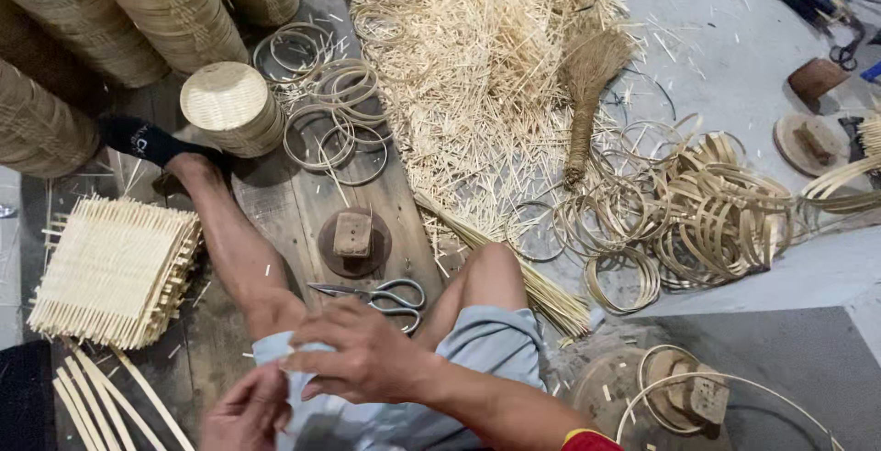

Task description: The person sits on the floor and repeatedly bends thin bamboo strips into circular rings. They interlock the ends of each strip to form a loop and place the finished rings into a nearby container. The person uses their hands to manipulate the bamboo and occasionally uses scissors to trim the ends.

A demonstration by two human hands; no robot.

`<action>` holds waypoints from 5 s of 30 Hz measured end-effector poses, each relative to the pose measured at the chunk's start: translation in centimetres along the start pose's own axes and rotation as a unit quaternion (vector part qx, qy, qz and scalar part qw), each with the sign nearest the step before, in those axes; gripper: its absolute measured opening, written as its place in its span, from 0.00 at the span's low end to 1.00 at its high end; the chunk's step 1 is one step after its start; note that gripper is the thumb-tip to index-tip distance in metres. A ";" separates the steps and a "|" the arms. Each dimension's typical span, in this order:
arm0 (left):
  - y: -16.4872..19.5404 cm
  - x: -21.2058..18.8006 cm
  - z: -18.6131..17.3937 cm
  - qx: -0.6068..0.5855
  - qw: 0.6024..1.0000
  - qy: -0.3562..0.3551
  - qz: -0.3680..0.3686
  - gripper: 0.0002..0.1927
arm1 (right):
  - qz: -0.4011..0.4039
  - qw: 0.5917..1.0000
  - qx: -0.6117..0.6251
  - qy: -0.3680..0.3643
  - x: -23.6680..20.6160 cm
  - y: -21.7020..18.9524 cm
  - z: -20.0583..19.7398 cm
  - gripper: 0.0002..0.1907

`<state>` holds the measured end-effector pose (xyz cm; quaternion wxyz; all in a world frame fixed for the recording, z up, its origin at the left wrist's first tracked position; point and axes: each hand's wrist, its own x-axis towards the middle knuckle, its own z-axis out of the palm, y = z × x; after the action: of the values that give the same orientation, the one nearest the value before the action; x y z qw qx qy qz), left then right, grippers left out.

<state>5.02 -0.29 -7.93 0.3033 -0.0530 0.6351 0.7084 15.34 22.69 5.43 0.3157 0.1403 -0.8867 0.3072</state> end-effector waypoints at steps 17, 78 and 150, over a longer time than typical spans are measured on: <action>2.8 -1.3 6.0 0.083 0.932 -0.056 -0.347 0.45 | 0.049 0.990 0.064 -0.116 -3.7 0.8 3.9 0.10; -3.2 -8.3 -4.1 0.350 0.918 0.185 -0.001 0.10 | 0.472 0.690 0.502 0.220 -2.6 12.0 6.9 0.25; 12.4 1.2 -0.6 0.312 0.937 -0.142 -0.069 0.13 | 0.173 0.962 0.199 -0.068 2.0 7.7 4.9 0.17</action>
<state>-2.28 -0.51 2.14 0.4400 0.1013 0.7691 0.4524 8.13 25.42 0.23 0.1621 0.0656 -0.8377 0.5173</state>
